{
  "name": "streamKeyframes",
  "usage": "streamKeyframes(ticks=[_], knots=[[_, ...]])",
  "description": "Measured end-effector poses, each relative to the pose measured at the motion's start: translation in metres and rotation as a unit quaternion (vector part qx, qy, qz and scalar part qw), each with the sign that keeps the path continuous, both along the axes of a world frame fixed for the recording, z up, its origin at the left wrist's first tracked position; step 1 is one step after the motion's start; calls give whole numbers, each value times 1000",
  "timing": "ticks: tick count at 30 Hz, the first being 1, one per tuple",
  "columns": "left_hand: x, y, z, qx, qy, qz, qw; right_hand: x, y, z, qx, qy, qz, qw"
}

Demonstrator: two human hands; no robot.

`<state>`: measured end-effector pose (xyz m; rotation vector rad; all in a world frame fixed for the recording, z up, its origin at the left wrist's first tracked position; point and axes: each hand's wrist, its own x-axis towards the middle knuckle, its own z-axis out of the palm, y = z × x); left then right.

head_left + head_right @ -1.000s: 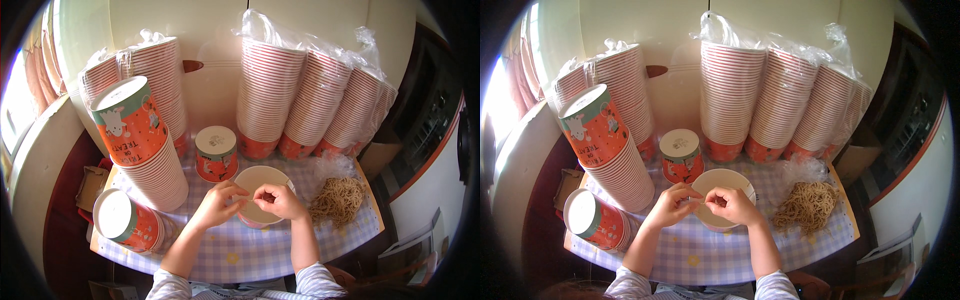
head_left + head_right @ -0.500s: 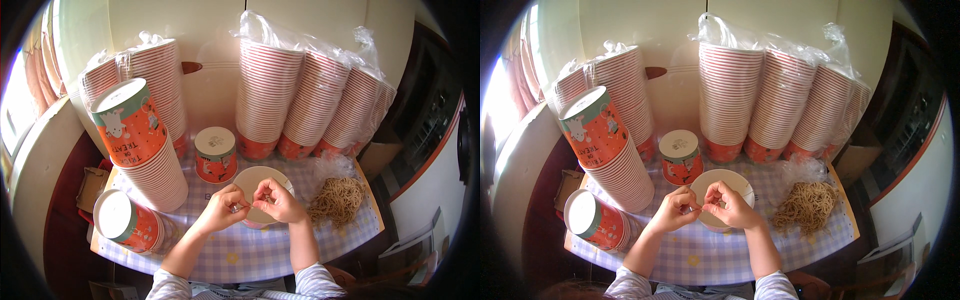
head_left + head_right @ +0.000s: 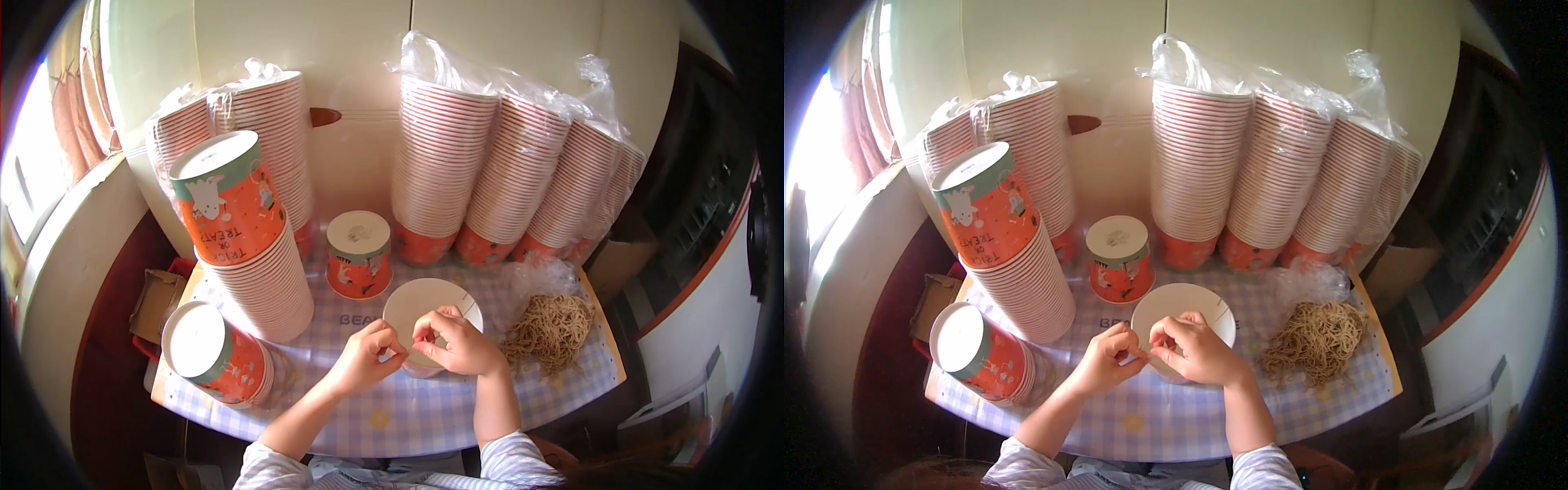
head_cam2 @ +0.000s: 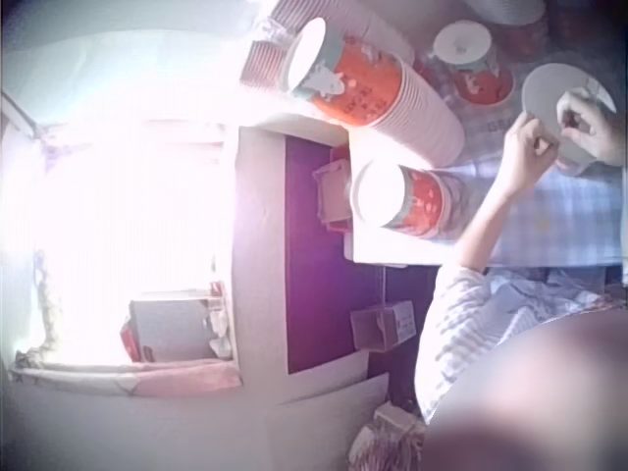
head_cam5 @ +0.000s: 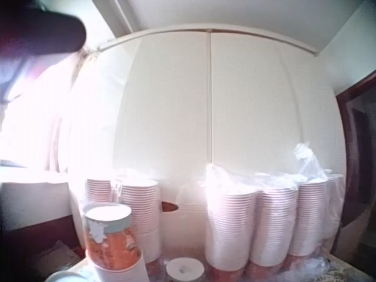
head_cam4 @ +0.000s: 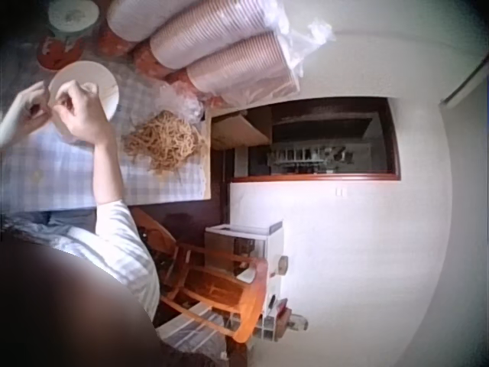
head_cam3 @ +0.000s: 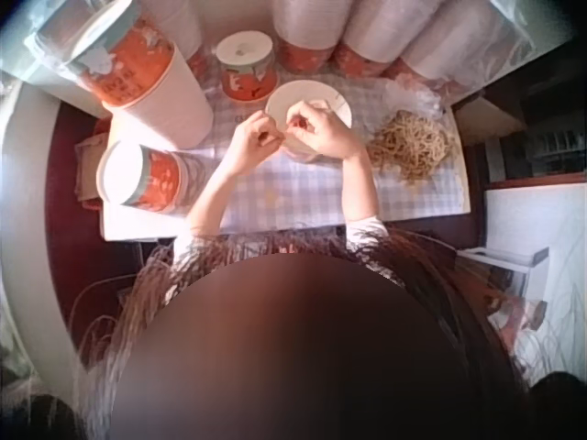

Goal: The recorder is inspecting and preparing paper bowls by removing small rubber bands or debris from their rims.

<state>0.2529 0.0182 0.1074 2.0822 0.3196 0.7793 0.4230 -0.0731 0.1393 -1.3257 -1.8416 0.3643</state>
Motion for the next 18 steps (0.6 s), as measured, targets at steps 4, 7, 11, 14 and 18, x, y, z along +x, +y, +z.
streamKeyframes(ticks=[4,7,11,14,18], knots=[[-19,-32,-24,1,-27,76,997,-14,-19,-3,-16,-105,23,994],[-25,-50,-45,55,-66,131,988,-33,-35,-20,31,-177,-41,983],[-21,-65,-70,74,-97,174,977,-55,-59,-50,85,-238,-166,953],[-16,-75,-76,11,-98,171,980,-58,-70,-80,96,-175,-213,956],[-21,-81,-100,-185,-92,177,962,-62,-63,-101,154,-122,-227,954]])
